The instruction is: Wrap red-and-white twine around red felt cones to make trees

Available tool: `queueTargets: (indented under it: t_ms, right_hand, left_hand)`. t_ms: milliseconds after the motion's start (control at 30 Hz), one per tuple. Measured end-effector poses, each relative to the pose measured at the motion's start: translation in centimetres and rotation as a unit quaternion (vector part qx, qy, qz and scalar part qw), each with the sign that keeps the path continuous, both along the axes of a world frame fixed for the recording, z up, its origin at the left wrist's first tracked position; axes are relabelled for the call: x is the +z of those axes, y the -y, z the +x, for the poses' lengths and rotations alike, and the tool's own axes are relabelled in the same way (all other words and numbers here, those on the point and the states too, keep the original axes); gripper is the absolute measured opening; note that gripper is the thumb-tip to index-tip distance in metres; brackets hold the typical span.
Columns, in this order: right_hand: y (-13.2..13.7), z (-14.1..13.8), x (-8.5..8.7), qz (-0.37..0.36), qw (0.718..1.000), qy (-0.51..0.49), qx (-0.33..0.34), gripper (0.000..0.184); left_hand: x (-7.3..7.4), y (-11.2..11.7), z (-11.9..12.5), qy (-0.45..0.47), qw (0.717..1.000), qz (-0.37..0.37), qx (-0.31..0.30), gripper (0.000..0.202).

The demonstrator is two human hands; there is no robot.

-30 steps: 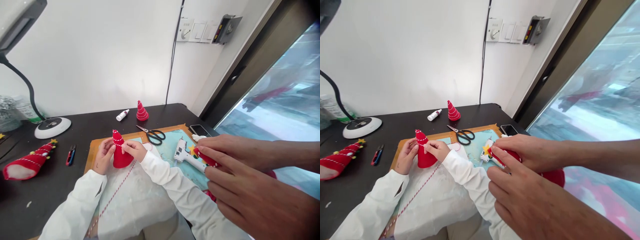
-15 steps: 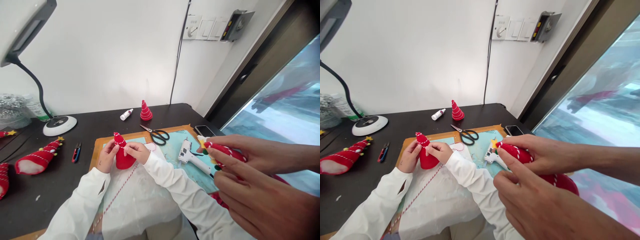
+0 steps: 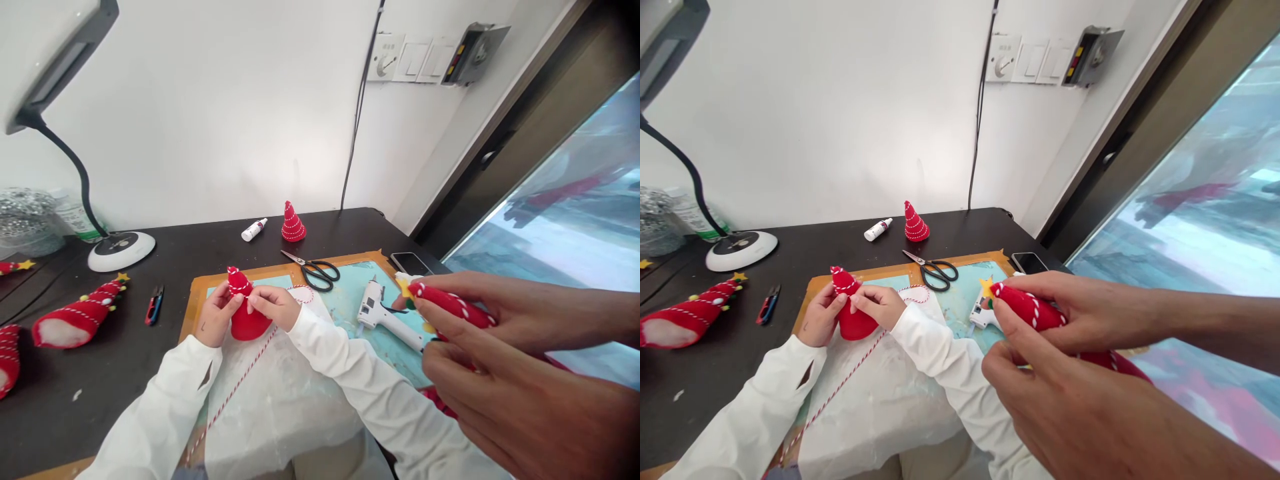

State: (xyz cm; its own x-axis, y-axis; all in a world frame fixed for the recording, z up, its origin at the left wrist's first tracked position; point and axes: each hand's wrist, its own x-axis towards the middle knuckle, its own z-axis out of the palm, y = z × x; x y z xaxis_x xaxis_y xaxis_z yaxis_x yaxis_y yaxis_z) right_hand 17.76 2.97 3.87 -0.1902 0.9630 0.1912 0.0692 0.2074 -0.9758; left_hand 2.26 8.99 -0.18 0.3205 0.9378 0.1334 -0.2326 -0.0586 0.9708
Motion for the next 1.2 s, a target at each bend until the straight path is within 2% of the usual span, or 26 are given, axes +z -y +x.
queueTargets:
  t_ms: [200, 433, 633, 867, 967, 1067, 1133, 1200]
  right_hand:
    - [-0.7, 0.1, -0.6, 0.013, 1.0, -0.007, 0.011, 0.043]
    - [-1.2, 0.1, -1.1, 0.037, 0.999, -0.015, -0.009, 0.038]
    - [-1.2, 0.1, -1.2, 0.012, 0.999, -0.021, -0.026, 0.039]
    - [-1.0, 0.3, -1.0, 0.051, 0.997, -0.028, -0.049, 0.032]
    - [-0.9, 0.4, -0.8, 0.049, 0.996, -0.028, -0.075, 0.037]
    - [-0.9, 0.4, -0.7, 0.057, 0.989, 0.0, -0.138, 0.038]
    - [-1.0, 0.4, -0.7, 0.068, 0.984, 0.019, -0.163, 0.033]
    - [-1.1, 0.4, -0.8, 0.069, 0.983, 0.031, -0.165, 0.027]
  left_hand:
    - [0.2, 0.0, 0.1, 0.005, 1.0, -0.005, 0.017, 0.051]
    - [0.1, 0.0, 0.0, 0.011, 1.0, 0.006, 0.001, 0.048]
    - [0.1, 0.1, 0.0, 0.002, 1.0, 0.018, -0.015, 0.048]
    - [0.5, 0.7, -0.2, 0.009, 0.995, 0.017, -0.1, 0.049]
    - [0.9, 0.9, 0.2, -0.027, 0.997, 0.03, -0.072, 0.048]
    - [1.0, 1.0, 0.4, -0.073, 0.995, 0.06, -0.019, 0.048]
    - [0.9, 0.9, 0.3, -0.118, 0.985, 0.116, 0.045, 0.047]
    - [1.0, 0.8, 0.0, -0.183, 0.954, 0.197, 0.128, 0.042]
